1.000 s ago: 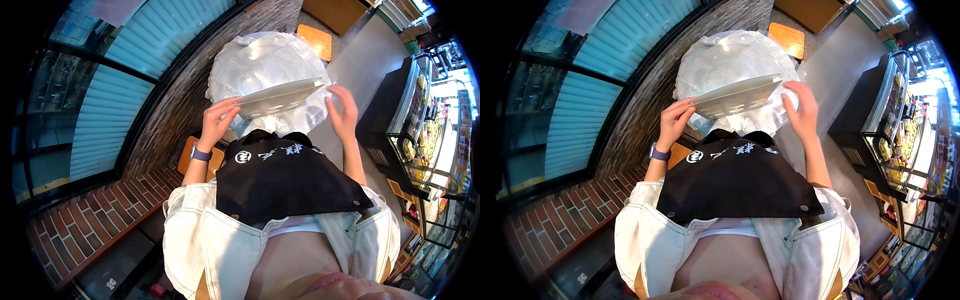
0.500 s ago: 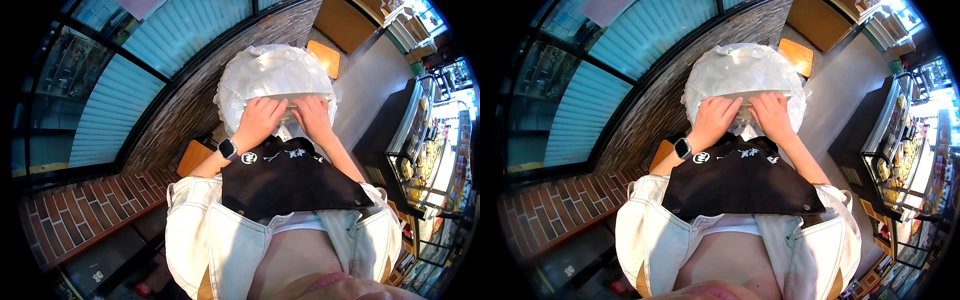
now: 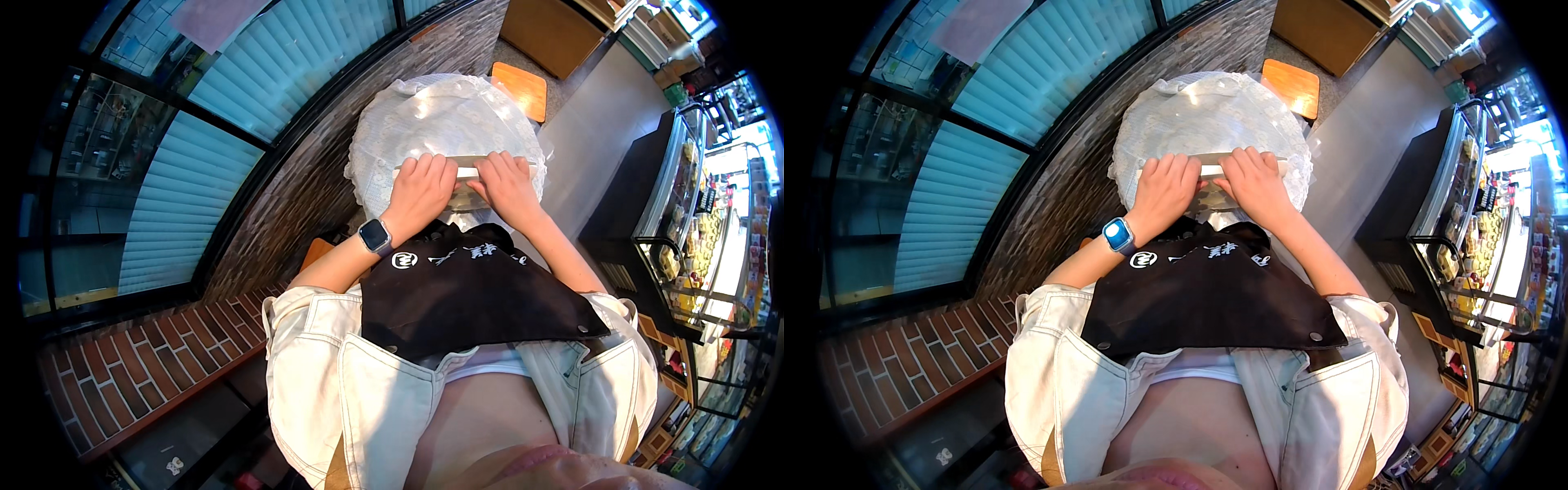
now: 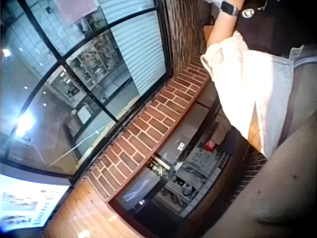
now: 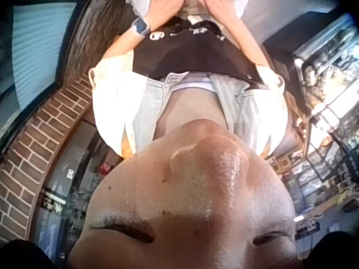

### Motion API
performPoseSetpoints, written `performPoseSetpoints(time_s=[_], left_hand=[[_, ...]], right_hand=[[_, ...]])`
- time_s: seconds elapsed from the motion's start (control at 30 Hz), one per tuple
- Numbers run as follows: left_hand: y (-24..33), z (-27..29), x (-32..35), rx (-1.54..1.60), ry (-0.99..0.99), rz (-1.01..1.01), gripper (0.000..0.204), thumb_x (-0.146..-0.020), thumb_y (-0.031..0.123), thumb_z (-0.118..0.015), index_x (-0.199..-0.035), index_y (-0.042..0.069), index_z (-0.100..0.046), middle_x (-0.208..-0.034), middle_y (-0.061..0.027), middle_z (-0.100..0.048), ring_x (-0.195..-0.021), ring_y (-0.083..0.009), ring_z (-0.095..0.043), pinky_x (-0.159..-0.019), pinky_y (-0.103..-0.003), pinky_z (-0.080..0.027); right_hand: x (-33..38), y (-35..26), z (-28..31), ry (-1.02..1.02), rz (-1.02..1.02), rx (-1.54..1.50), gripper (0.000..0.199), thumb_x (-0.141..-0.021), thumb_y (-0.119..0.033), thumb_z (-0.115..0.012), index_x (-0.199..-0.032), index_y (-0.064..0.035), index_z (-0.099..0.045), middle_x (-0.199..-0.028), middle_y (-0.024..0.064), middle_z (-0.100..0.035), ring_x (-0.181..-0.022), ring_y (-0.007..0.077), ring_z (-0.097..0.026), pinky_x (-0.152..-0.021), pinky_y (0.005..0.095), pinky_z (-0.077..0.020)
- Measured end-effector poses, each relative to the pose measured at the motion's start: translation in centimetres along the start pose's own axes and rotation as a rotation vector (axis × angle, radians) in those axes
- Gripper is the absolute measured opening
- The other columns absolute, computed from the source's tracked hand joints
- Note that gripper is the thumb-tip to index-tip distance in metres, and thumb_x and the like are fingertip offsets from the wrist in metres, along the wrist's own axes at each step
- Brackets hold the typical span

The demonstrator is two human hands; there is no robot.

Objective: The person assembles white paper trays with circular cutouts by folding and interlocking them. They handle multiple trays, aligning and pressing the edges together, then place the assembled trays into a clear plastic bag on the table.

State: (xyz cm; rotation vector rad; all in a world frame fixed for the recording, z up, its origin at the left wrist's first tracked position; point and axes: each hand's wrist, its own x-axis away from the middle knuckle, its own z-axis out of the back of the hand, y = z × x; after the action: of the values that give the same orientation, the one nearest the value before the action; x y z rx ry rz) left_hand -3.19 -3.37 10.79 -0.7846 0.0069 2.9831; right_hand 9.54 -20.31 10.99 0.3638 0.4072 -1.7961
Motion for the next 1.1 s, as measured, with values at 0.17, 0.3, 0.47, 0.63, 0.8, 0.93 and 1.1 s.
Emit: performPoseSetpoints(time_s=[0.17,0.3,0.47,0.63,0.8,0.93,1.1], left_hand=[[-0.9,0.0,-0.3,0.018,-0.017,-0.065,0.021,-0.086,0.029,-0.065,-0.09,0.01,-0.059,-0.081,-0.0039,-0.05,-0.078,-0.0215,-0.051,-0.066,-0.035,-0.037],[-2.0,0.5,-0.5,0.103,0.074,-0.055,0.021,-0.086,0.029,-0.066,-0.086,0.009,-0.059,-0.077,-0.0043,-0.05,-0.076,-0.0231,-0.052,-0.065,-0.036,-0.039],[-2.9,0.5,-0.6,0.106,0.023,-0.148,0.02,-0.086,0.029,-0.066,-0.081,0.011,-0.06,-0.077,-0.0021,-0.052,-0.077,-0.0214,-0.051,-0.067,-0.035,-0.038],[-4.4,1.2,-0.2,0.057,0.061,-0.147,0.026,-0.085,0.035,-0.068,-0.077,0.012,-0.061,-0.081,-0.0007,-0.055,-0.08,-0.0207,-0.051,-0.07,-0.035,-0.037],[-4.5,1.8,0.2,0.107,0.095,-0.151,0.029,-0.083,0.037,-0.069,-0.073,0.011,-0.061,-0.087,-0.0015,-0.054,-0.087,-0.0221,-0.051,-0.072,-0.036,-0.037],[-4.5,1.6,0.7,0.135,0.144,-0.098,0.026,-0.081,0.037,-0.072,-0.078,0.012,-0.066,-0.1,-0.0029,-0.058,-0.098,-0.0248,-0.052,-0.082,-0.04,-0.039],[-4.8,1.4,0.8,0.258,0.156,-0.027,0.021,-0.08,0.033,-0.078,-0.085,0.013,-0.072,-0.109,-0.0055,-0.061,-0.104,-0.0267,-0.055,-0.088,-0.04,-0.04]], right_hand=[[-0.6,0.6,0.5,-0.048,0.021,-0.005,0.032,-0.08,-0.026,-0.074,-0.106,-0.0119,-0.062,-0.09,0.0029,-0.054,-0.086,0.023,-0.054,-0.074,0.0373,-0.0367],[-0.7,1.7,1.7,-0.029,0.006,-0.008,0.039,-0.082,-0.028,-0.072,-0.118,-0.0134,-0.064,-0.088,0.0013,-0.055,-0.085,0.0224,-0.054,-0.073,0.0369,-0.0382],[-0.7,2.7,2.0,-0.099,0.086,0.0,0.032,-0.084,-0.032,-0.07,-0.11,-0.014,-0.066,-0.088,-0.0008,-0.058,-0.085,0.0194,-0.054,-0.074,0.0346,-0.0391],[-0.5,3.3,2.7,-0.011,0.106,0.018,0.025,-0.083,-0.036,-0.07,-0.099,-0.0161,-0.07,-0.088,-0.0023,-0.058,-0.086,0.0197,-0.052,-0.081,0.0367,-0.0387],[-0.2,3.6,2.8,0.065,0.11,-0.049,0.026,-0.08,-0.038,-0.073,-0.096,-0.0184,-0.071,-0.089,-0.0029,-0.057,-0.089,0.0207,-0.053,-0.085,0.0391,-0.0383],[0.2,4.1,2.7,0.118,0.028,-0.126,0.026,-0.078,-0.038,-0.076,-0.097,-0.0203,-0.076,-0.095,0.0,-0.056,-0.095,0.0243,-0.052,-0.087,0.0409,-0.0376],[1.0,5.2,2.6,0.127,-0.022,-0.195,0.023,-0.078,-0.035,-0.077,-0.093,-0.0193,-0.08,-0.103,0.0026,-0.058,-0.104,0.0282,-0.052,-0.089,0.0423,-0.0373]])
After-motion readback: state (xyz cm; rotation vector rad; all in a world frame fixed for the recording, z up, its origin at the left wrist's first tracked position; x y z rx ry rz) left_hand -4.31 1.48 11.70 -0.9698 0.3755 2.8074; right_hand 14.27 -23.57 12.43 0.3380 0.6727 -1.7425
